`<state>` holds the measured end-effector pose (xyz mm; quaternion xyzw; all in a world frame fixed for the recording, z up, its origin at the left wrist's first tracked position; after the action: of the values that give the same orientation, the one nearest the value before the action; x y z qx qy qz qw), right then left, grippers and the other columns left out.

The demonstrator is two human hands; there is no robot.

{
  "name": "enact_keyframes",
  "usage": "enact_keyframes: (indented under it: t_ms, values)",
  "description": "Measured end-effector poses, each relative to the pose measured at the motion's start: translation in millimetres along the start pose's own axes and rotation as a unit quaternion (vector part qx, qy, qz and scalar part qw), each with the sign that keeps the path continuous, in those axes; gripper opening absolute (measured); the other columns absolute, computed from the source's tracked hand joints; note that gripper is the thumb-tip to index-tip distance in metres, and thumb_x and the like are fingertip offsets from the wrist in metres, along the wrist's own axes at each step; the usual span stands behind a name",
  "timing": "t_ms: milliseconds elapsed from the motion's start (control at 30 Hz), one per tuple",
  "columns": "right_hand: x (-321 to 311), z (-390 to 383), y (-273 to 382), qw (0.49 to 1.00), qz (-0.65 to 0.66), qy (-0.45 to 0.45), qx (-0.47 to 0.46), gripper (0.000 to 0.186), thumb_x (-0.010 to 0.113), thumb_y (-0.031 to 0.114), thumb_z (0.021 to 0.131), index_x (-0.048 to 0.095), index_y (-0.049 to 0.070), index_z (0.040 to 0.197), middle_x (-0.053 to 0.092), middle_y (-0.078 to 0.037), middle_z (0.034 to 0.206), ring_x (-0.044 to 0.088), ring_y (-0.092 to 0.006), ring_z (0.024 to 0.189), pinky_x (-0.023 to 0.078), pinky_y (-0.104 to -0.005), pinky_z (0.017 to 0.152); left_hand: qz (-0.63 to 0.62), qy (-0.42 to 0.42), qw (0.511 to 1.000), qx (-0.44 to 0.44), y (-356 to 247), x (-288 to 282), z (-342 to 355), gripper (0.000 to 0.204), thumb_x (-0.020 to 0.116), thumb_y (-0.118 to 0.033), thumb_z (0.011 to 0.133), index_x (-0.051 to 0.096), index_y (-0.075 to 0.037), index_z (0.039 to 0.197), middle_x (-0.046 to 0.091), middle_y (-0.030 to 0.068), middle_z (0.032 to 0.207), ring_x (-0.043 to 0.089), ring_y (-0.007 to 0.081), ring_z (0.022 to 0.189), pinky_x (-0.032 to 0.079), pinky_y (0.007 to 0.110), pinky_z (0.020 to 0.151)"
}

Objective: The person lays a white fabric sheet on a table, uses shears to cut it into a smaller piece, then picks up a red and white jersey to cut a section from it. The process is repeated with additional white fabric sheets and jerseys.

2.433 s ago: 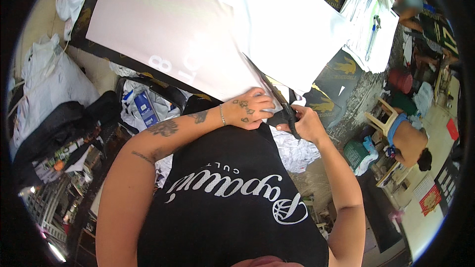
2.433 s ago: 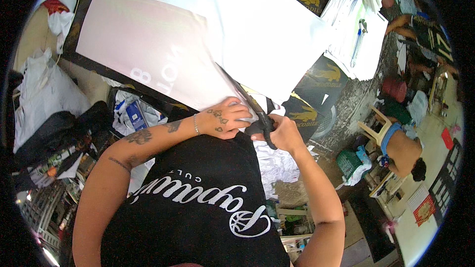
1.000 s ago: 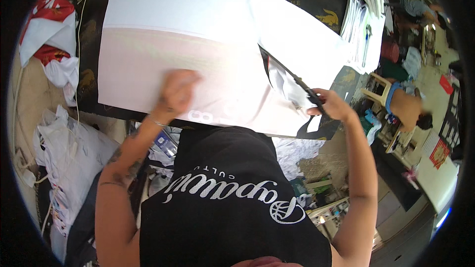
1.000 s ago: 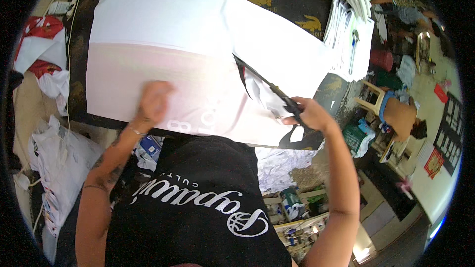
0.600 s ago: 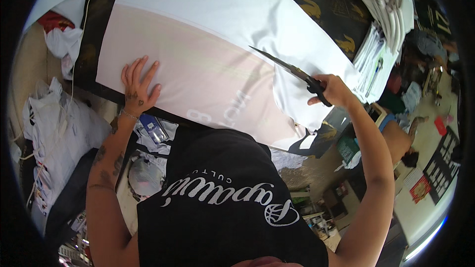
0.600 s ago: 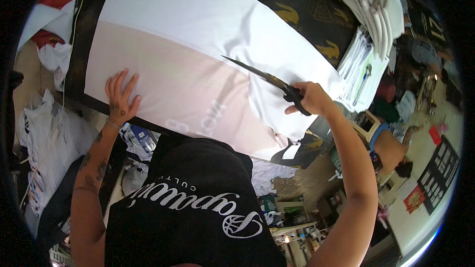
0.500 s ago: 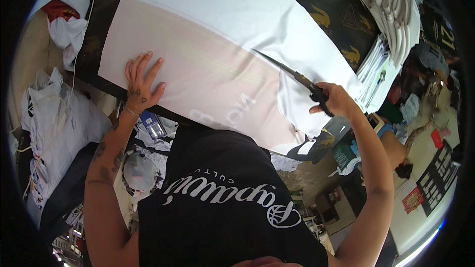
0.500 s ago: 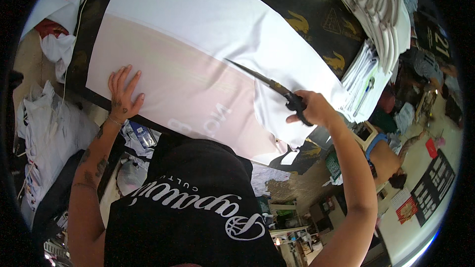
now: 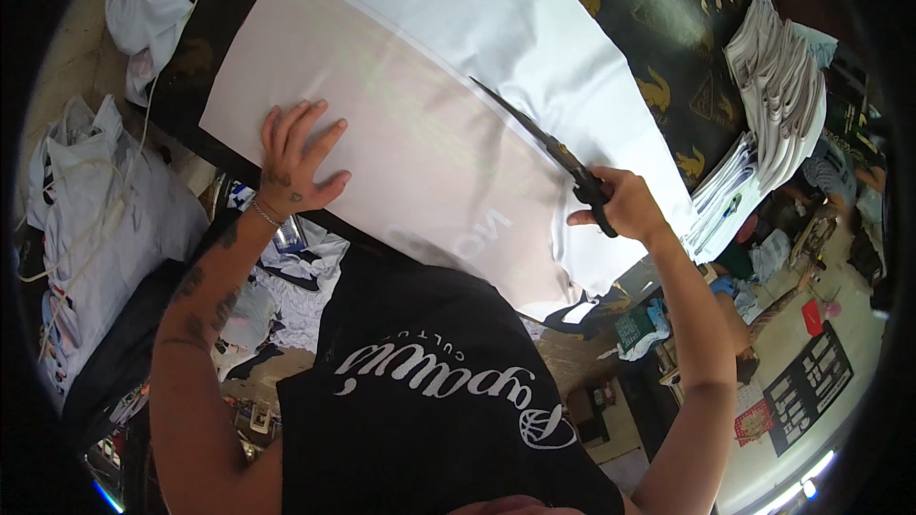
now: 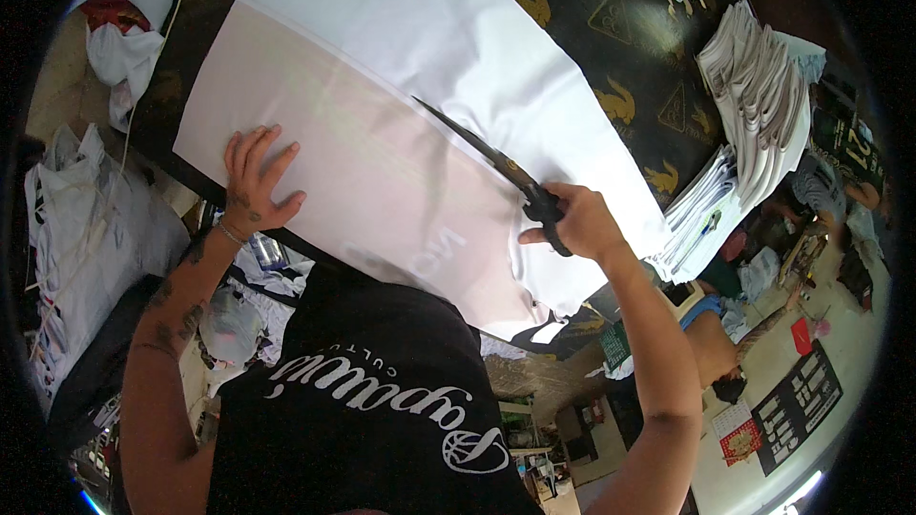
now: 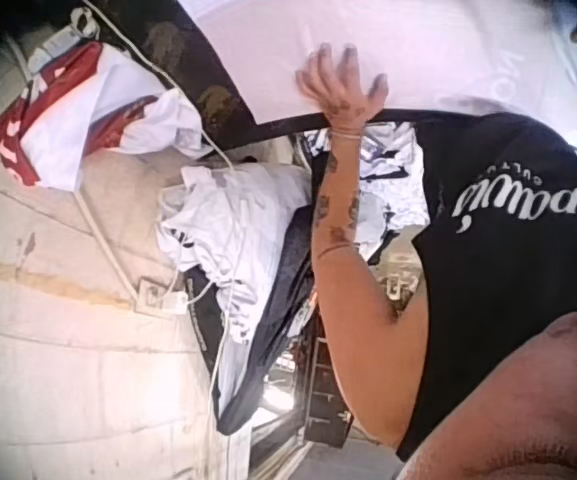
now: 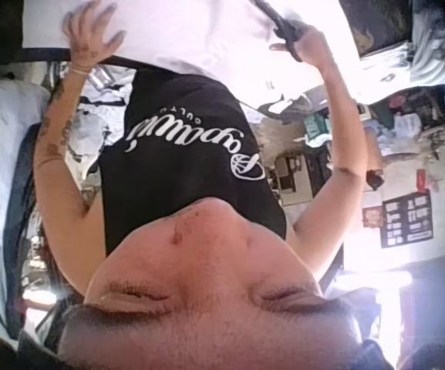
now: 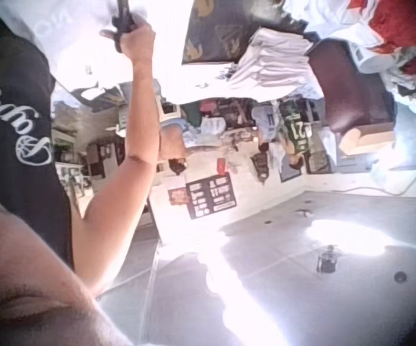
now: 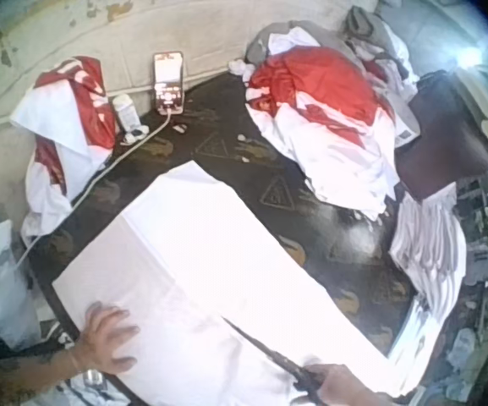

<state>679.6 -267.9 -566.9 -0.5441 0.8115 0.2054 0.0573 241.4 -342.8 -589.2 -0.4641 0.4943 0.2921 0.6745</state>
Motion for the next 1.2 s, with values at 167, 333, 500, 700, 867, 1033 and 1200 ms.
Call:
enact_keyframes:
  t_ms: [167,333,500,700,867,1033,1200]
  values:
    - [1,6,41,0.996,-0.059,-0.002,-0.063,0.077,0.103,0.042,0.065,0.073,-0.002,0.12,0.081,-0.013,0.094,0.078,-0.0231,0.089,0.058,-0.0351,0.081,-0.004,-0.002,1.0,-0.012,3,-1,0,0.066,0.071,-0.048,0.085,0.066,-0.019,0.144,0.049,0.0157,0.156,0.042,0.0366,0.145,0.025,0.066,0.12]
    - [-1,19,61,0.999,-0.049,-0.008,-0.02,0.075,0.102,0.042,0.066,0.073,-0.001,0.121,0.081,-0.014,0.098,0.078,-0.023,0.087,0.058,-0.0351,0.081,-0.015,0.001,1.0,-0.01,3,-2,0,0.064,0.072,-0.047,0.087,0.066,-0.016,0.143,0.049,0.0187,0.157,0.04,0.0405,0.147,0.023,0.067,0.121]
    - [6,30,92,0.998,-0.026,0.0,-0.051,0.078,0.101,0.049,0.065,0.074,0.001,0.12,0.079,-0.012,0.091,0.074,-0.0211,0.078,0.057,-0.0364,0.075,-0.016,-0.004,1.0,-0.008,4,-2,-1,0.063,0.071,-0.049,0.088,0.066,-0.016,0.142,0.049,0.0186,0.157,0.041,0.0406,0.145,0.024,0.067,0.12]
    - [6,41,130,0.996,-0.045,-0.022,-0.077,0.074,0.101,0.051,0.065,0.076,0.0,0.113,0.074,-0.009,0.077,0.071,-0.0192,0.069,0.055,-0.0348,0.069,-0.016,-0.016,1.0,-0.01,5,-4,-1,0.063,0.07,-0.049,0.088,0.067,-0.016,0.141,0.051,0.018,0.156,0.042,0.0392,0.144,0.026,0.066,0.119]
    - [4,52,166,0.994,-0.031,-0.02,-0.1,0.073,0.101,0.052,0.064,0.077,0.001,0.109,0.075,-0.01,0.077,0.071,-0.019,0.068,0.055,-0.0338,0.067,-0.03,-0.015,0.999,-0.014,6,-5,0,0.063,0.071,-0.048,0.086,0.068,-0.016,0.14,0.052,0.0181,0.156,0.043,0.0386,0.143,0.026,0.065,0.119]
    - [-2,61,182,0.995,-0.084,-0.004,-0.05,0.077,0.1,0.058,0.063,0.077,0.001,0.11,0.07,-0.008,0.072,0.071,-0.0203,0.068,0.056,-0.0345,0.069,-0.027,-0.012,0.999,-0.017,7,-6,0,0.064,0.072,-0.048,0.085,0.068,-0.016,0.141,0.052,0.0183,0.156,0.044,0.0385,0.143,0.025,0.065,0.119]
    - [-12,76,220,0.988,-0.089,-0.038,-0.117,0.082,0.097,0.063,0.062,0.078,0.0,0.111,0.072,-0.012,0.077,0.074,-0.0254,0.076,0.057,-0.0378,0.078,-0.048,-0.021,0.998,-0.02,9,-7,0,0.063,0.072,-0.047,0.084,0.069,-0.016,0.14,0.052,0.0178,0.156,0.045,0.0388,0.142,0.026,0.064,0.118]
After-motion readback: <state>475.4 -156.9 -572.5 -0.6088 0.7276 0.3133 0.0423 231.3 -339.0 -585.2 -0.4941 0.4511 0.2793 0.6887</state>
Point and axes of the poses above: each hand's wrist, its own z-axis towards the middle knuckle, its own x-axis out of the palm, y = z × x, the point moved 9 cm from there along z, towards the middle knuckle
